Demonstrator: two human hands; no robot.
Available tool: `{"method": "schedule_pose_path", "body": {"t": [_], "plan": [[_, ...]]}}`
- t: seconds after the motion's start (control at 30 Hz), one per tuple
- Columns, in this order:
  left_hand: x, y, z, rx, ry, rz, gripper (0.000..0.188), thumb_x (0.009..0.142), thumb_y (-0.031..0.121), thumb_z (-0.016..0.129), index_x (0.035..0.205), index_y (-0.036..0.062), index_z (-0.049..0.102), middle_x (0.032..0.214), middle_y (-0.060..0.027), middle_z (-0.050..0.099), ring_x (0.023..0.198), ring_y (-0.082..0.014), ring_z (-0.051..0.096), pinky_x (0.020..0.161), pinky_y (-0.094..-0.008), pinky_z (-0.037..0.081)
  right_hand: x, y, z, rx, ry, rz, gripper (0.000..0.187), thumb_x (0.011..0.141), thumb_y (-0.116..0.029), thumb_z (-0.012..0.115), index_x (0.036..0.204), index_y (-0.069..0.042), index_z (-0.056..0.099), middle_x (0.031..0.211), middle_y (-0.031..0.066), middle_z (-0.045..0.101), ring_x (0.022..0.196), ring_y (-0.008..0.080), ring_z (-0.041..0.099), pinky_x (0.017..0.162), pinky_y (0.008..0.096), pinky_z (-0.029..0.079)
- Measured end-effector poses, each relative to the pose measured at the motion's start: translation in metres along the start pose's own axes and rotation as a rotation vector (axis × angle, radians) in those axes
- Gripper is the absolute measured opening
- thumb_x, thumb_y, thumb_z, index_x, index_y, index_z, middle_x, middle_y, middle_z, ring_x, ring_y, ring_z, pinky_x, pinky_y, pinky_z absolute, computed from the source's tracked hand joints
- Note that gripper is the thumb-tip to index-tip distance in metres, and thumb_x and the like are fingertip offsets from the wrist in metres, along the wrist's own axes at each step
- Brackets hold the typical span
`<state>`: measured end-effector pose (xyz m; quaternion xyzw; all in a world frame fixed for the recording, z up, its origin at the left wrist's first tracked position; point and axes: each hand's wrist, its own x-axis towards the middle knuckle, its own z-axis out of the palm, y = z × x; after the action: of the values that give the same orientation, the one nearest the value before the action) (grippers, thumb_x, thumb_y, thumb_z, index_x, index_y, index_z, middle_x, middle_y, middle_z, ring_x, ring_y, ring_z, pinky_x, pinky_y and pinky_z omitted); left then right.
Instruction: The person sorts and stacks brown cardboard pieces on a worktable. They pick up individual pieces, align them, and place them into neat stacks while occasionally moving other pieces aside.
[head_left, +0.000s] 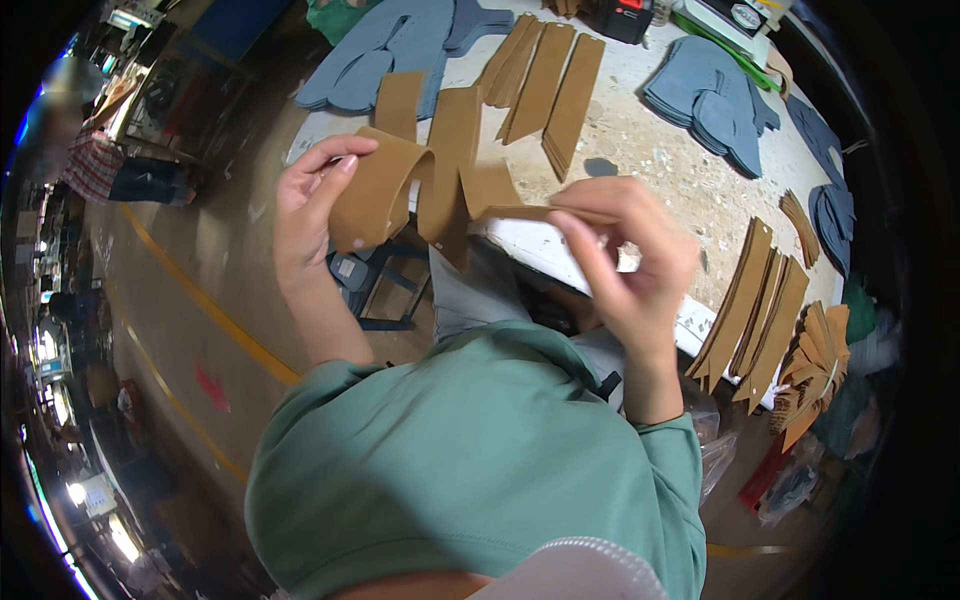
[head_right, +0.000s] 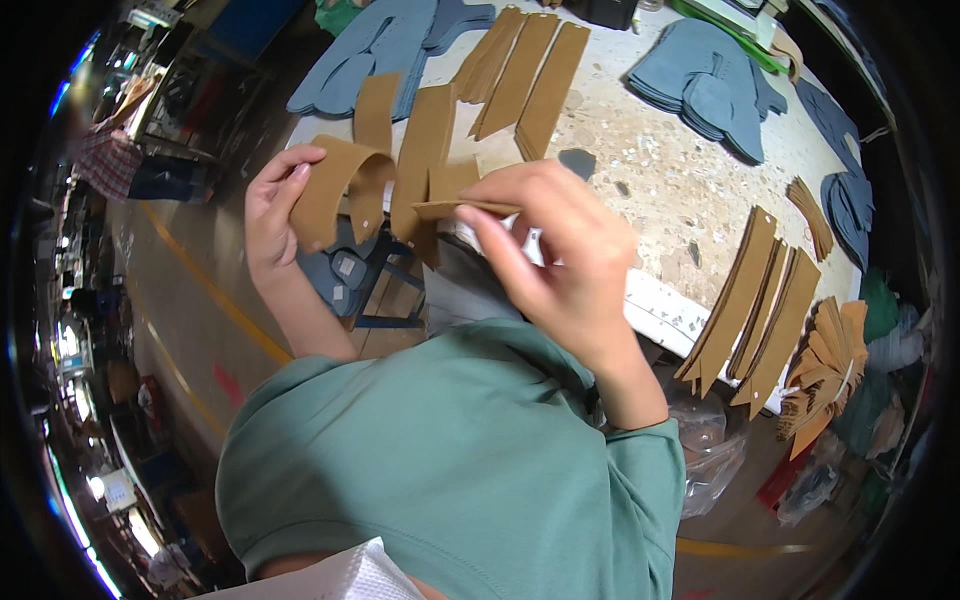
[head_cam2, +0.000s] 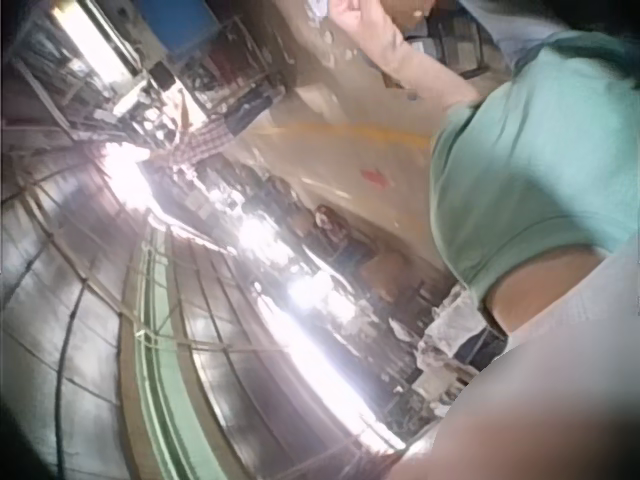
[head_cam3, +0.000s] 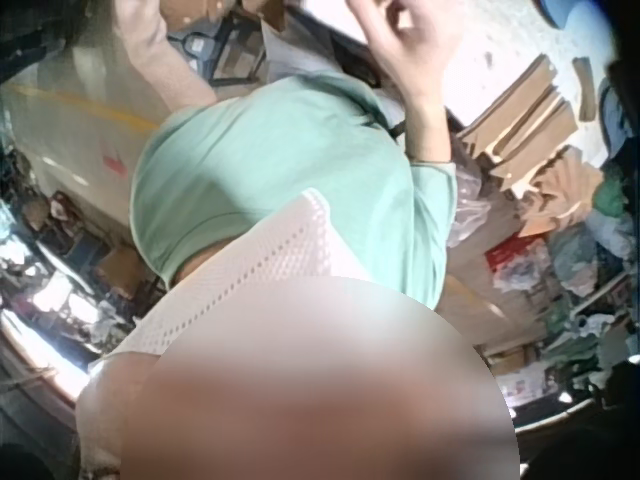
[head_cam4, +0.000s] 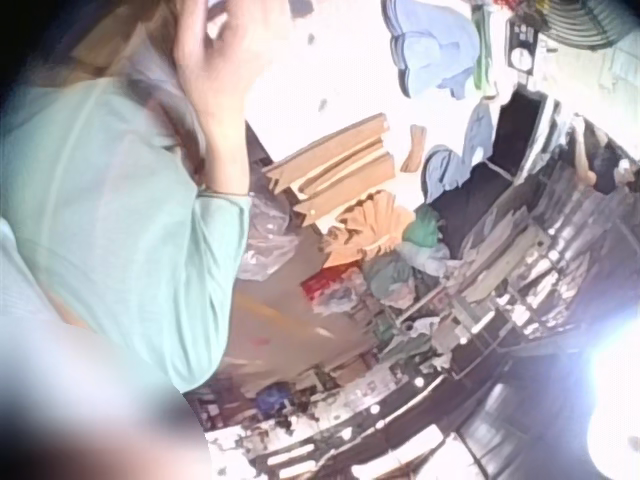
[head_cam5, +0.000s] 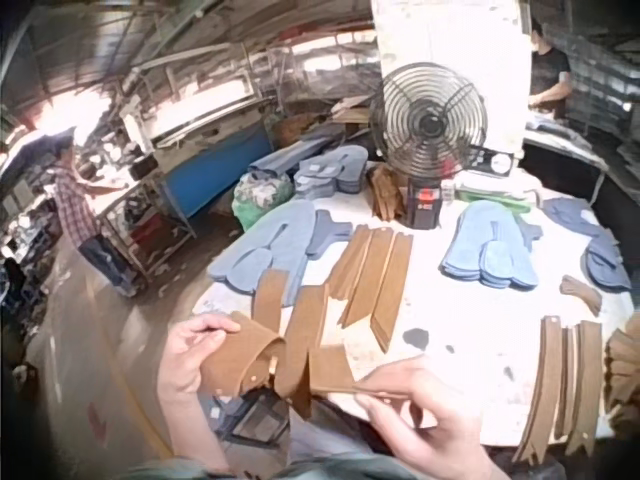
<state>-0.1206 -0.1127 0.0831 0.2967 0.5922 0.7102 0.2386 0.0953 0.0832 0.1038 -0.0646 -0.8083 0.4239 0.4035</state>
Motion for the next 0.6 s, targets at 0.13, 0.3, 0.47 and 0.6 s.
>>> {"method": "schedule_pose_path", "body": {"t": [0.13,0.3,0.47,0.6], "plan": [[0.019,0.016,0.026,-0.056,-0.377,-0.083,0.018,0.089,0.004,0.056,0.098,-0.0042,0.069,0.109,-0.01,0.068,0.096,-0.0144,0.064,0.087,-0.0277,0.05,0.006,-0.02,-0.047,0.19,0.046,0.416,0.009,0.084,-0.003,0.072,0.091,0.001,0.069,0.073,0.0014,0.066,0.056,0.0037,0.058,0.048,0.0169,0.041],[0.052,-0.003,0.093,0.029,-0.535,-0.102,0.03,0.089,0.002,0.054,0.117,-0.0046,0.063,0.122,-0.0117,0.062,0.102,-0.0143,0.062,0.093,-0.0268,0.048,0.014,0.0,-0.077,0.153,0.251,0.379,0.01,0.09,-0.005,0.066,0.098,0.003,0.067,0.081,0.0042,0.069,0.072,0.0083,0.065,0.063,0.0188,0.049],[0.056,-0.03,0.141,-0.254,-0.523,-0.009,0.05,0.088,-0.004,0.054,0.137,-0.005,0.046,0.136,-0.0123,0.053,0.109,-0.0128,0.061,0.096,-0.0253,0.047,-0.009,0.021,-0.096,0.153,0.45,0.027,0.006,0.091,0.003,0.061,0.096,0.004,0.065,0.104,0.0164,0.068,0.086,0.0111,0.064,0.074,0.0216,0.05],[0.038,-0.071,0.153,-0.146,-0.486,-0.14,0.053,0.088,-0.009,0.052,0.139,-0.0035,0.043,0.134,-0.0123,0.054,0.103,-0.0111,0.062,0.091,-0.0244,0.05,-0.057,0.042,-0.078,0.249,0.271,0.252,0.005,0.09,-0.001,0.063,0.091,0.003,0.064,0.11,0.0161,0.064,0.092,0.0138,0.062,0.077,0.0257,0.052]]}}
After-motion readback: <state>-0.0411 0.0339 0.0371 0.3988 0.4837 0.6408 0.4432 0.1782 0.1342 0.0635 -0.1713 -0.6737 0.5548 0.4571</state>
